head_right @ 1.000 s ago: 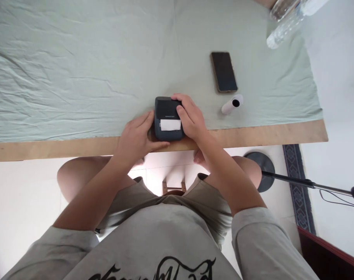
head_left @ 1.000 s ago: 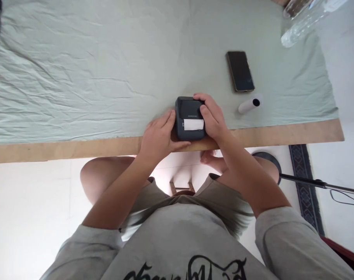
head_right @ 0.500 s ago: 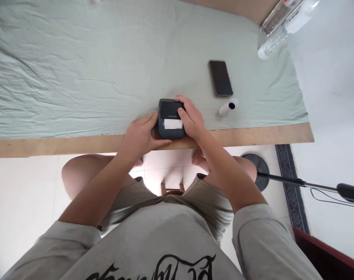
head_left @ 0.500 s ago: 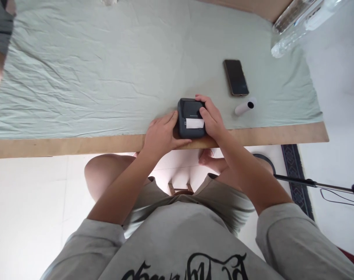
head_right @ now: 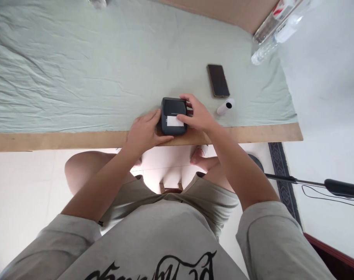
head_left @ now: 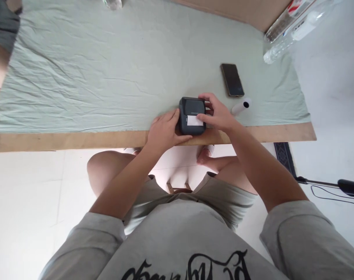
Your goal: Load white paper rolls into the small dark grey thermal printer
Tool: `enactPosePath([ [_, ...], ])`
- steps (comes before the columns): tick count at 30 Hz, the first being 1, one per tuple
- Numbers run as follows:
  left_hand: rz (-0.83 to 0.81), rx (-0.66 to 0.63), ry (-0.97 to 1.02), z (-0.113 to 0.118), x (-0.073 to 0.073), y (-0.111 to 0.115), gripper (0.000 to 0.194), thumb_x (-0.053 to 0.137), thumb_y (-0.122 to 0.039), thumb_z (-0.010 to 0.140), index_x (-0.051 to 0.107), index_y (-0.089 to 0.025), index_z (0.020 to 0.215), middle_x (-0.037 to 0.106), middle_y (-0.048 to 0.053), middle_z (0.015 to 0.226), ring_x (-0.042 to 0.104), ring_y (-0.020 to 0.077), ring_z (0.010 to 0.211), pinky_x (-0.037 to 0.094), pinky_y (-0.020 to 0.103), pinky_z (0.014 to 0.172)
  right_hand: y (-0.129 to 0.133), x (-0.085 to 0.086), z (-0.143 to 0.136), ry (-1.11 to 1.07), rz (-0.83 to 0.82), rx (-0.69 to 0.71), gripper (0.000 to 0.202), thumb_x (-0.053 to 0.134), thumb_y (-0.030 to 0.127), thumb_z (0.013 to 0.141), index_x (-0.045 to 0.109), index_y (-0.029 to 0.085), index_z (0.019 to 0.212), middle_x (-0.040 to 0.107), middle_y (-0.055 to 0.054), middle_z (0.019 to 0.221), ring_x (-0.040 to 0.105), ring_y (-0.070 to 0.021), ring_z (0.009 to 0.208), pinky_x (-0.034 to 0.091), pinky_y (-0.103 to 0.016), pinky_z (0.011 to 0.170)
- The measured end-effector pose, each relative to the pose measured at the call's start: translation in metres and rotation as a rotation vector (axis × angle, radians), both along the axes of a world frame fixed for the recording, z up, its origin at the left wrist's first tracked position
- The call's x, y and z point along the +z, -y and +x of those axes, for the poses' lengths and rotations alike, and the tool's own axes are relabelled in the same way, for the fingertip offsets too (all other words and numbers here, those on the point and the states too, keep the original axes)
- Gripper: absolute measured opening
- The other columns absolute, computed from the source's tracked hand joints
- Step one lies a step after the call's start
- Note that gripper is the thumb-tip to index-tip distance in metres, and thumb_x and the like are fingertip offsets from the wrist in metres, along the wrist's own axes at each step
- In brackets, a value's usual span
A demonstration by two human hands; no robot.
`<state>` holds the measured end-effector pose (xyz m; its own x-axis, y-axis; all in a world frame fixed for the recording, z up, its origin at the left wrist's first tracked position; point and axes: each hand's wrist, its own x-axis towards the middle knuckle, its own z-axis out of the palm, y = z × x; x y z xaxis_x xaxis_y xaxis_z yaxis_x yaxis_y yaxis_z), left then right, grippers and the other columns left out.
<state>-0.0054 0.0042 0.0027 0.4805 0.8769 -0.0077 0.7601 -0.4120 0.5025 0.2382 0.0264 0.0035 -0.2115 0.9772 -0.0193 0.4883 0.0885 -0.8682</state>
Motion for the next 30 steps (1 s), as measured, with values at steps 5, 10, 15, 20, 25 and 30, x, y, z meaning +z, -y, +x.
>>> enactPosePath([
  [5, 0.02, 0.0, -0.009, 0.0, -0.001, 0.002, 0.097, 0.075, -0.059, 0.085, 0.038, -0.009, 0.16, 0.051, 0.018, 0.159, 0.051, 0.0361, 0.144, 0.038, 0.049, 0.119, 0.004, -0.002, -0.003, -0.053, -0.008, 0.008, 0.072, 0.077, 0.045, 0.073, 0.048, 0.026, 0.136, 0.058, -0.014, 0.145, 0.061, -0.0294, 0.128, 0.054, -0.057, 0.107],
  [10, 0.023, 0.013, -0.026, 0.001, 0.002, 0.007, 0.095, 0.073, -0.057, 0.087, 0.035, -0.011, 0.161, 0.047, 0.017, 0.163, 0.048, 0.0353, 0.147, 0.034, 0.046, 0.123, -0.001, -0.009, 0.003, -0.081, -0.002, -0.016, 0.074, 0.079, 0.048, 0.073, 0.048, 0.029, 0.137, 0.054, -0.013, 0.151, 0.056, -0.0294, 0.135, 0.052, -0.055, 0.11],
  [15, 0.019, 0.008, -0.023, 0.001, 0.003, 0.008, 0.096, 0.072, -0.057, 0.088, 0.033, -0.01, 0.162, 0.049, 0.018, 0.161, 0.049, 0.0342, 0.147, 0.033, 0.046, 0.123, -0.004, 0.006, 0.004, 0.151, 0.173, -0.1, 0.063, 0.079, 0.048, 0.072, 0.062, 0.026, 0.128, 0.06, -0.011, 0.133, 0.064, -0.0265, 0.114, 0.06, -0.046, 0.091],
  [20, 0.025, 0.007, -0.027, 0.001, 0.001, 0.007, 0.095, 0.07, -0.059, 0.088, 0.033, -0.011, 0.162, 0.049, 0.02, 0.16, 0.049, 0.0364, 0.146, 0.034, 0.048, 0.122, -0.003, 0.029, -0.008, 0.297, 0.269, -0.178, 0.031, 0.067, 0.048, 0.087, 0.066, 0.027, 0.11, 0.054, 0.006, 0.063, 0.052, -0.0146, 0.059, 0.054, -0.036, 0.071],
  [25, 0.027, -0.009, -0.049, 0.0, 0.002, 0.007, 0.094, 0.068, -0.058, 0.091, 0.032, -0.009, 0.162, 0.047, 0.019, 0.163, 0.049, 0.0361, 0.146, 0.033, 0.047, 0.123, -0.006, 0.032, -0.017, 0.206, 0.29, -0.25, 0.024, 0.06, 0.051, 0.094, 0.062, 0.03, 0.105, 0.062, 0.005, 0.064, 0.058, -0.0166, 0.058, 0.055, -0.039, 0.071],
  [30, 0.043, -0.022, -0.069, 0.0, 0.002, 0.008, 0.097, 0.064, -0.062, 0.092, 0.03, -0.005, 0.163, 0.047, 0.018, 0.162, 0.05, 0.0371, 0.144, 0.033, 0.046, 0.122, -0.01, 0.03, -0.02, 0.357, 0.32, -0.242, 0.01, 0.062, 0.038, 0.09, 0.065, 0.029, 0.091, 0.074, 0.0, 0.087, 0.062, -0.0181, 0.062, 0.055, -0.044, 0.076],
])
